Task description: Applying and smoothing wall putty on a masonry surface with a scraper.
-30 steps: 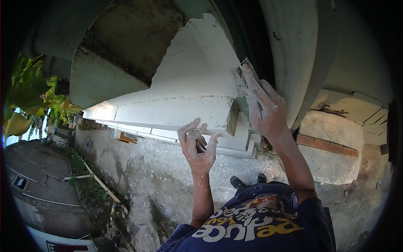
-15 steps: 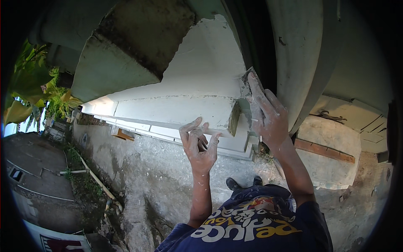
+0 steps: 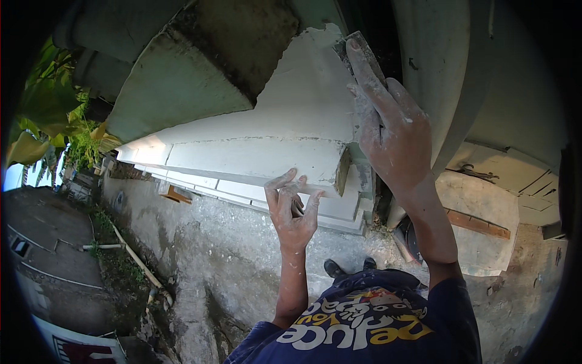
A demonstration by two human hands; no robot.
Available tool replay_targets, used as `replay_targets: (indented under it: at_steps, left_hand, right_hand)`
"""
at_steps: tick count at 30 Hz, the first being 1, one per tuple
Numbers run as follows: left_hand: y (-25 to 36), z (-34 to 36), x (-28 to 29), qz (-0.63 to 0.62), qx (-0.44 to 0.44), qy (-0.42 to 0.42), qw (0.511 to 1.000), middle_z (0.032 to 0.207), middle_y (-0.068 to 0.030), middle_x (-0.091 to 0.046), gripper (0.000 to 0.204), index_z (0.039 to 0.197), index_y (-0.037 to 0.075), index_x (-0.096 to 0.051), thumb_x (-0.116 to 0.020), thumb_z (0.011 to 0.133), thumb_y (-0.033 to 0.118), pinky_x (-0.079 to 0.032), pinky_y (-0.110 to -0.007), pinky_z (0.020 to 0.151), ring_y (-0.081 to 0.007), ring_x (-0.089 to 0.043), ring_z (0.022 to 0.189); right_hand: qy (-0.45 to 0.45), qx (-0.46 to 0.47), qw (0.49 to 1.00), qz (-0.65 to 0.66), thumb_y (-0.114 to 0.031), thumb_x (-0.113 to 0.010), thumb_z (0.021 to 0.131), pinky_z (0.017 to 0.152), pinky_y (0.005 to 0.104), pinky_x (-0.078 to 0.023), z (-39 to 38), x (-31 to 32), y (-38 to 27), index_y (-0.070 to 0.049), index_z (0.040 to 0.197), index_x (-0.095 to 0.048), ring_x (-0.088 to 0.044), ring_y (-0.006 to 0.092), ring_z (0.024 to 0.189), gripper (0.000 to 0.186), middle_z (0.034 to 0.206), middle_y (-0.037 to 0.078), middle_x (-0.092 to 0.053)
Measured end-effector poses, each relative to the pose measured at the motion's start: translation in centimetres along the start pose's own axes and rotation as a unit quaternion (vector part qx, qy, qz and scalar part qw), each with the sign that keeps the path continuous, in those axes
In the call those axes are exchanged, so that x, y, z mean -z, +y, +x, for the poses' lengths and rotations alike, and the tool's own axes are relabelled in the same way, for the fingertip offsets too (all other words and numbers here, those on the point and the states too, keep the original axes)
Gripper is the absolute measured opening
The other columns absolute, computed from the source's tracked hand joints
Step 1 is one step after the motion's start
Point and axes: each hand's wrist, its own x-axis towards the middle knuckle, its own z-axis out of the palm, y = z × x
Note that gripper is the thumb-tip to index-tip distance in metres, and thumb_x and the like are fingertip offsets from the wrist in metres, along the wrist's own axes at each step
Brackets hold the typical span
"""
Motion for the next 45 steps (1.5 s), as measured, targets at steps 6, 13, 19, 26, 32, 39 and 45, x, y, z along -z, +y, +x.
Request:
replay_targets:
  at_steps: [6,13,19,26,32,39,45]
  left_hand:
    - [0.2,-0.2,-0.1,0.001,0.008,0.004,1.0,0.127,-0.016,-0.058,0.042,0.114,0.001,-0.067,-0.086,0.077,0.004,-0.038,-0.022,0.054,-0.0064,-0.041,0.059]
    - [-0.1,-0.1,0.0,-0.001,0.008,0.001,1.0,0.127,-0.0162,-0.057,0.042,0.113,0.001,-0.067,-0.086,0.076,0.003,-0.039,-0.022,0.053,-0.0069,-0.043,0.06]
    - [-0.2,-0.1,-0.3,-0.02,0.003,0.006,1.0,0.127,-0.0152,-0.057,0.042,0.113,0.002,-0.068,-0.086,0.076,0.004,-0.039,-0.022,0.053,-0.0069,-0.045,0.061]
    - [-0.7,-0.4,-0.4,-0.045,0.017,0.011,0.999,0.128,-0.0145,-0.057,0.044,0.115,0.002,-0.068,-0.087,0.076,0.004,-0.039,-0.022,0.053,-0.0067,-0.043,0.063]
    - [-1.1,-0.3,-0.2,-0.046,0.004,0.014,0.999,0.128,-0.0145,-0.056,0.044,0.116,0.002,-0.068,-0.086,0.075,0.003,-0.039,-0.022,0.053,-0.0068,-0.043,0.064]
    - [-1.5,-0.4,-0.1,-0.049,-0.004,0.001,0.999,0.129,-0.0149,-0.056,0.042,0.117,0.003,-0.07,-0.084,0.078,0.003,-0.039,-0.021,0.052,-0.0084,-0.049,0.074]
    - [-1.4,0.0,0.8,-0.032,-0.025,-0.037,0.998,0.13,-0.0147,-0.057,0.041,0.121,0.004,-0.07,-0.081,0.081,0.004,-0.04,-0.022,0.05,-0.0107,-0.055,0.085]
  right_hand:
    - [-0.015,-0.042,0.999,-0.02,-0.001,-0.068,0.081,0.076,0.0454,-0.059,-2.5,-0.8,0.2,-0.014,0.125,-0.068,-0.069,0.0405,0.092,0.046,0.116,0.021,-0.067]
    - [0.04,-0.007,0.999,-0.021,0.0,-0.067,0.082,0.073,0.0449,-0.057,1.3,-0.6,-0.8,-0.011,0.122,-0.07,-0.069,0.0398,0.086,0.041,0.107,0.019,-0.068]
    - [0.059,-0.019,0.998,-0.008,0.0,-0.068,0.084,0.069,0.0435,-0.056,-2.7,-2.1,0.0,-0.012,0.127,-0.069,-0.068,0.0392,0.083,0.044,0.104,0.019,-0.069]
    - [0.024,-0.051,0.998,0.012,0.002,-0.067,0.087,0.068,0.0415,-0.055,-7.1,-3.5,1.3,-0.008,0.127,-0.068,-0.066,0.04,0.079,0.042,0.108,0.021,-0.07]
    - [0.032,-0.016,0.999,-0.012,-0.003,-0.066,0.093,0.068,0.0412,-0.054,-14.7,-6.8,4.0,-0.007,0.133,-0.066,-0.064,0.0375,0.075,0.04,0.111,0.021,-0.071]
    - [-0.082,-0.203,0.966,0.137,-0.004,-0.06,0.097,0.082,0.0307,-0.054,-19.6,-5.6,3.5,-0.006,0.142,-0.058,-0.072,0.0265,0.093,0.046,0.123,0.022,-0.07]
    - [-0.078,-0.438,0.856,0.265,-0.015,-0.047,0.106,0.062,0.0195,-0.048,-20.1,-3.9,2.6,-0.007,0.157,-0.04,-0.056,0.0059,0.067,0.052,0.088,0.003,-0.062]
